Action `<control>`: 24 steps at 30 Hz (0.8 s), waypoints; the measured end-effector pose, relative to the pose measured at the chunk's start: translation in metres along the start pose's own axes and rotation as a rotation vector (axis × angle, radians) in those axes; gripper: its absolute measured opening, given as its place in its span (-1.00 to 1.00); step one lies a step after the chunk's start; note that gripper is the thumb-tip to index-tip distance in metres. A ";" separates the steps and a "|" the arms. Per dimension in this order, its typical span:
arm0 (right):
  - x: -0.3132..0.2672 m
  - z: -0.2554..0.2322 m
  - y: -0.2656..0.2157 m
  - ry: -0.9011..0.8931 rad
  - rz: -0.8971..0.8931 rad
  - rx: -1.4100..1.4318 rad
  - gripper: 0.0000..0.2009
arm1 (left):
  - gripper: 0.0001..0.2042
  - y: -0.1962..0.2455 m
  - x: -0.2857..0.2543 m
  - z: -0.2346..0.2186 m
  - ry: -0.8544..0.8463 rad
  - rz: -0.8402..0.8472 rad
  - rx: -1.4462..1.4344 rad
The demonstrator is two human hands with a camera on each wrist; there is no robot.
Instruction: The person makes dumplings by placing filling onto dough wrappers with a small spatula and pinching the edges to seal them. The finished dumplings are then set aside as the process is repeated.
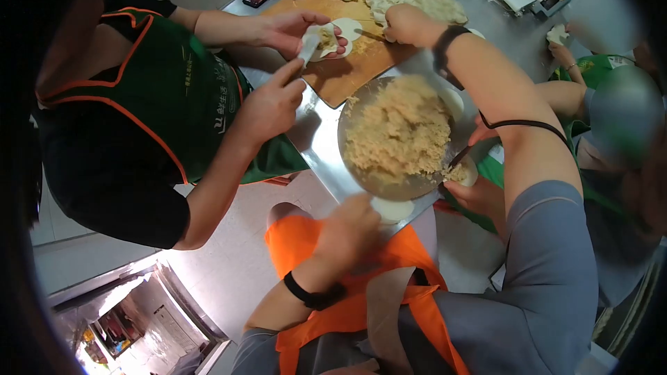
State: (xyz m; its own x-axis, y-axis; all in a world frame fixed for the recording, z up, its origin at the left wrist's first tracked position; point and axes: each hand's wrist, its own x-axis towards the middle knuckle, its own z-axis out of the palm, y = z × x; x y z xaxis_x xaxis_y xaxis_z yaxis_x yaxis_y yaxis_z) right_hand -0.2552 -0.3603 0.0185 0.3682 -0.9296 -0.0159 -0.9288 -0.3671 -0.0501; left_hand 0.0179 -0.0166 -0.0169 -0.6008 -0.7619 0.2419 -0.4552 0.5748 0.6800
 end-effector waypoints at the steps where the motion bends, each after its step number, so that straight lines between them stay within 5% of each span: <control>1: -0.004 -0.010 0.001 0.001 0.015 0.053 -0.75 | -0.81 0.001 -0.004 -0.009 0.021 0.066 0.004; 5: -0.057 -0.084 -0.021 0.189 -0.003 0.077 -0.71 | -0.83 0.013 -0.010 -0.032 0.224 0.144 -0.205; 8: -0.125 -0.127 -0.054 0.216 0.010 0.149 -0.67 | -0.81 0.027 -0.018 -0.028 0.319 -0.520 -0.747; 10: -0.172 -0.134 -0.073 0.286 -0.064 0.284 -0.67 | -0.72 0.025 -0.012 -0.022 0.392 -0.673 -1.377; 12: -0.223 -0.141 -0.112 0.218 -0.022 0.425 -0.67 | -0.67 0.037 -0.007 -0.035 0.406 -0.612 -1.733; 15: -0.285 -0.127 -0.151 -0.020 0.140 0.648 -0.76 | -0.65 0.044 -0.012 -0.032 0.321 -0.583 -1.715; 16: -0.302 -0.114 -0.166 0.076 0.130 0.725 -0.78 | -0.65 0.047 -0.014 -0.030 0.320 -0.592 -1.703; 18: -0.320 -0.115 -0.185 -0.012 0.155 0.595 -0.81 | -0.65 0.050 -0.019 -0.022 0.316 -0.608 -1.678; 24: -0.344 -0.026 -0.167 0.249 0.036 0.282 -0.75 | -0.70 0.033 -0.029 0.015 0.195 -0.736 -1.494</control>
State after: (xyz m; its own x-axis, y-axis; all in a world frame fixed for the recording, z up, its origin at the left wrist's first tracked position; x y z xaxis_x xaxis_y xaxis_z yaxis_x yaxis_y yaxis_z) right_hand -0.2274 0.0197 0.0586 0.2820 -0.9342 0.2186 -0.8807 -0.3425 -0.3273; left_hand 0.0102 0.0289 -0.0117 -0.4209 -0.8104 -0.4075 0.4671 -0.5788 0.6685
